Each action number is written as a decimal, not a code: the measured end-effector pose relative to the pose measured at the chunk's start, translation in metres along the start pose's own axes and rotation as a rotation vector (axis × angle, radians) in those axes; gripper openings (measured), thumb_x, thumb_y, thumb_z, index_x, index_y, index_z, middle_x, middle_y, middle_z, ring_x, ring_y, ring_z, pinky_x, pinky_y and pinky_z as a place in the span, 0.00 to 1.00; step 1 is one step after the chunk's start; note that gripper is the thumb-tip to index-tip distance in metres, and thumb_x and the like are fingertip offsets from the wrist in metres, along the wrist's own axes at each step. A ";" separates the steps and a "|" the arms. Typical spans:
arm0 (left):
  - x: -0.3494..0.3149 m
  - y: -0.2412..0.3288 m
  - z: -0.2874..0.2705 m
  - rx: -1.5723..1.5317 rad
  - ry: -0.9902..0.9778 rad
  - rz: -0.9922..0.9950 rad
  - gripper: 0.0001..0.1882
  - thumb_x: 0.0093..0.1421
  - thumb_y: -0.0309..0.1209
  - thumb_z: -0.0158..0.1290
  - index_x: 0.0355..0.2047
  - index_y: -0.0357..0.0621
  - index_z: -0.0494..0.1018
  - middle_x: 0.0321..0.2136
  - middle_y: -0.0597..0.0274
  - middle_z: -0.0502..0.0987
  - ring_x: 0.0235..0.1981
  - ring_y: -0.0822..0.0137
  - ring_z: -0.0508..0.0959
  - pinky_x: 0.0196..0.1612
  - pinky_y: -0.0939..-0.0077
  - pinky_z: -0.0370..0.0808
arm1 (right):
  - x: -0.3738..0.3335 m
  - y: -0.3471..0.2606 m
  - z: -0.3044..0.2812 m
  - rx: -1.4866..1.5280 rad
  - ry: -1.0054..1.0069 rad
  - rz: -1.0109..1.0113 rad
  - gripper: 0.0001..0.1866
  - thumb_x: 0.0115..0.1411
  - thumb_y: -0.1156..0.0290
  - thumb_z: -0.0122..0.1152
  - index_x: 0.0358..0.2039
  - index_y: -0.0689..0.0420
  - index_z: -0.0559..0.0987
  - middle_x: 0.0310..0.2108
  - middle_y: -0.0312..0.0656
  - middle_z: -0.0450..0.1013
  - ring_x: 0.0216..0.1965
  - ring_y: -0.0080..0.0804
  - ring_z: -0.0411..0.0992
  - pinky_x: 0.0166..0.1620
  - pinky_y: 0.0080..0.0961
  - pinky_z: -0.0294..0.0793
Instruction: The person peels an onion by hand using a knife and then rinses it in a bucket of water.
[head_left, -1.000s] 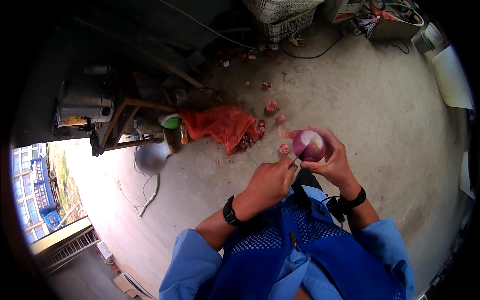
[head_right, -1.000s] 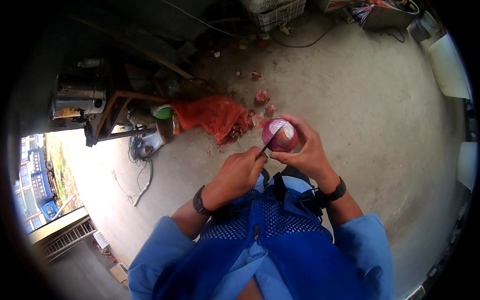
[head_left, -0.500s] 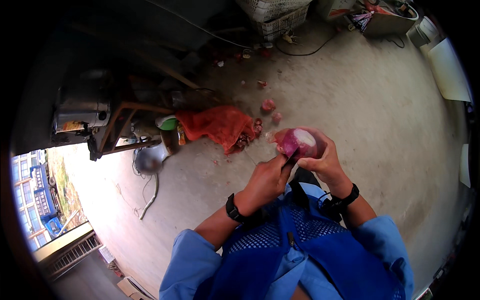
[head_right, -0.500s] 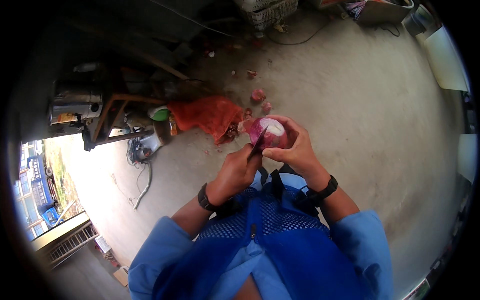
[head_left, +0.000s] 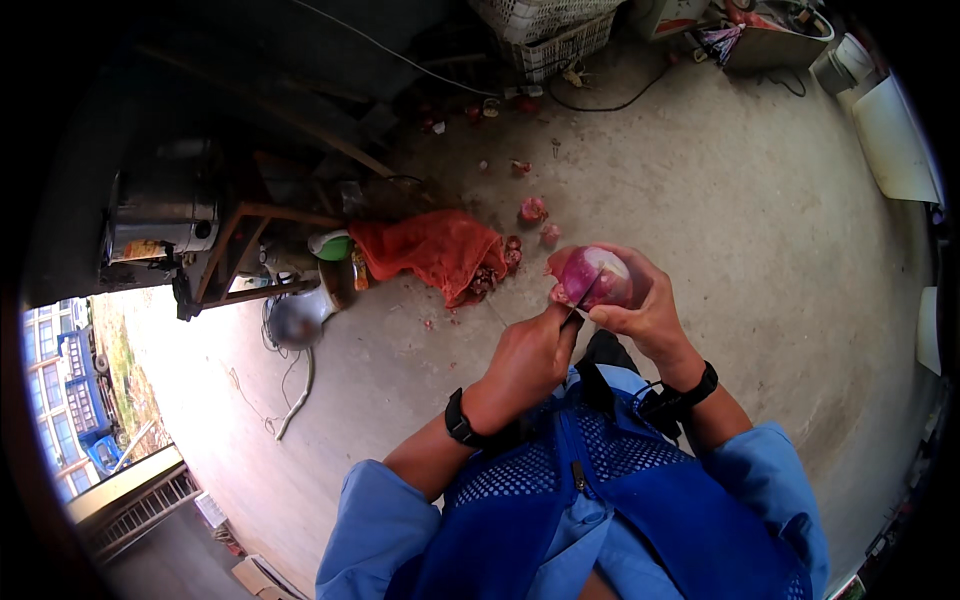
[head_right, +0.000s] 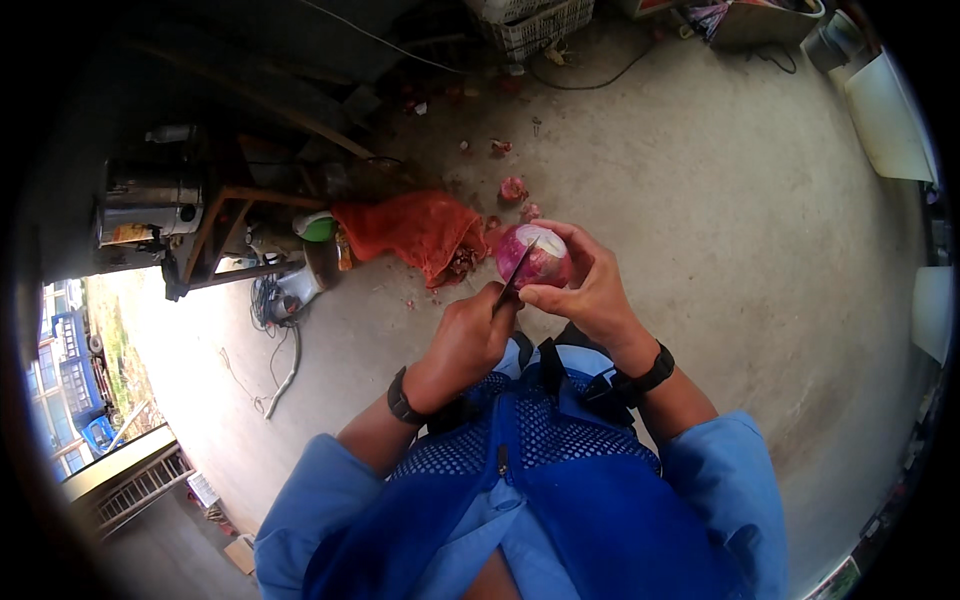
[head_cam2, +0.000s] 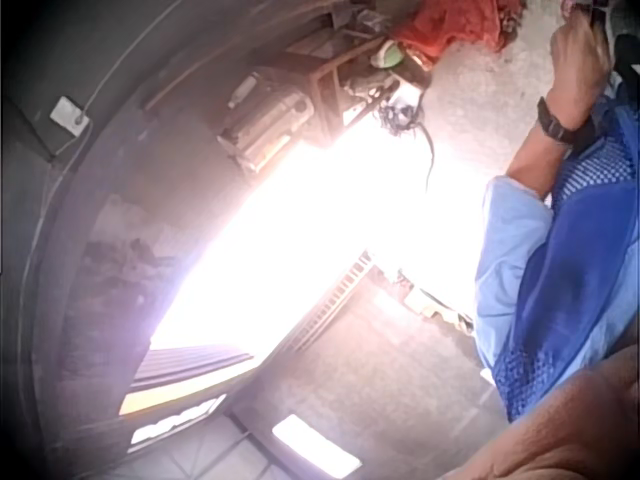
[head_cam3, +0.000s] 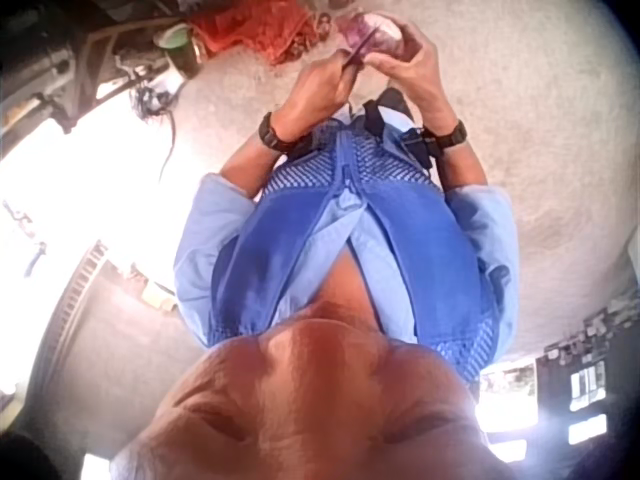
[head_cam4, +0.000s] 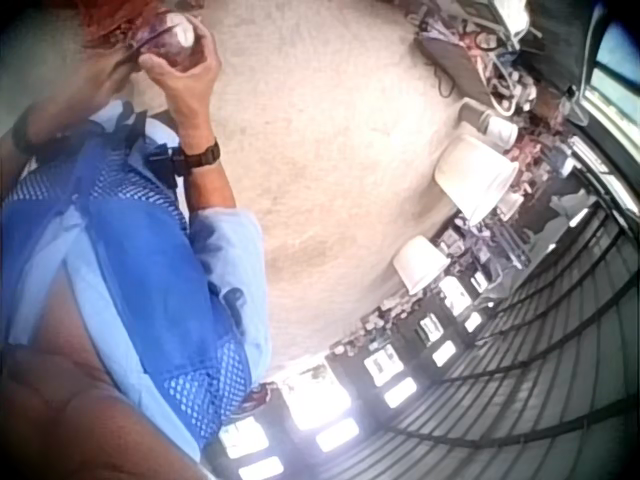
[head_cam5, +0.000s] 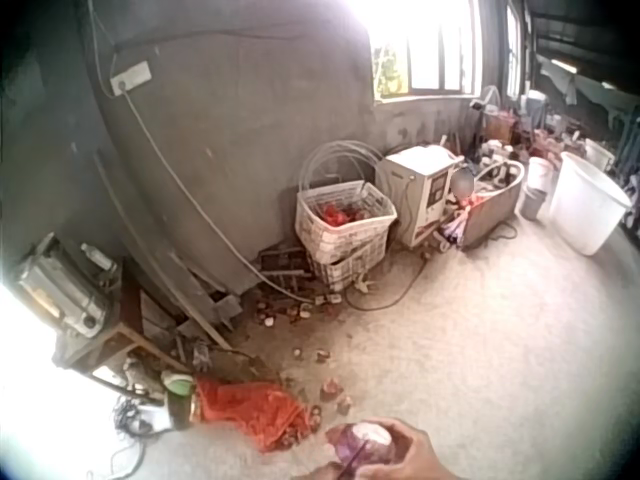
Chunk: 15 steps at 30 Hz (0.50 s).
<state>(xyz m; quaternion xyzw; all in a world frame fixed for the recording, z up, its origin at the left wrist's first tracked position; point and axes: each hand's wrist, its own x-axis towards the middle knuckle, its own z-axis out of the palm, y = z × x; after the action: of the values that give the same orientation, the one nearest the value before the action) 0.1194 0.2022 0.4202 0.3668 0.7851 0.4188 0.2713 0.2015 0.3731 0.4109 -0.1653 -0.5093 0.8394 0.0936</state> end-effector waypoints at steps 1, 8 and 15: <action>0.001 -0.001 0.000 0.003 0.009 0.023 0.08 0.66 0.28 0.49 0.42 0.38 0.70 0.25 0.42 0.76 0.29 0.38 0.78 0.29 0.54 0.74 | 0.000 0.001 0.000 0.030 -0.002 0.012 0.39 0.49 0.75 0.77 0.60 0.67 0.67 0.52 0.44 0.71 0.52 0.29 0.72 0.56 0.28 0.74; 0.007 -0.027 0.020 -0.204 -0.008 0.042 0.10 0.67 0.29 0.47 0.44 0.37 0.72 0.21 0.54 0.76 0.22 0.59 0.78 0.27 0.66 0.74 | 0.000 0.013 -0.001 0.135 -0.013 0.055 0.36 0.51 0.74 0.74 0.59 0.67 0.68 0.48 0.43 0.74 0.48 0.27 0.75 0.51 0.26 0.76; 0.014 -0.019 0.001 -0.438 -0.177 -0.158 0.08 0.67 0.29 0.50 0.39 0.36 0.74 0.21 0.65 0.73 0.24 0.76 0.73 0.29 0.75 0.72 | 0.002 0.013 0.004 0.249 0.053 0.108 0.34 0.54 0.73 0.72 0.59 0.68 0.67 0.44 0.42 0.77 0.44 0.26 0.76 0.49 0.24 0.76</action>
<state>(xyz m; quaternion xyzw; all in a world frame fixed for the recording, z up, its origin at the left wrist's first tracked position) 0.1057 0.2070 0.4015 0.2720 0.6751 0.5226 0.4441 0.1983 0.3644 0.4007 -0.2015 -0.3889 0.8953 0.0816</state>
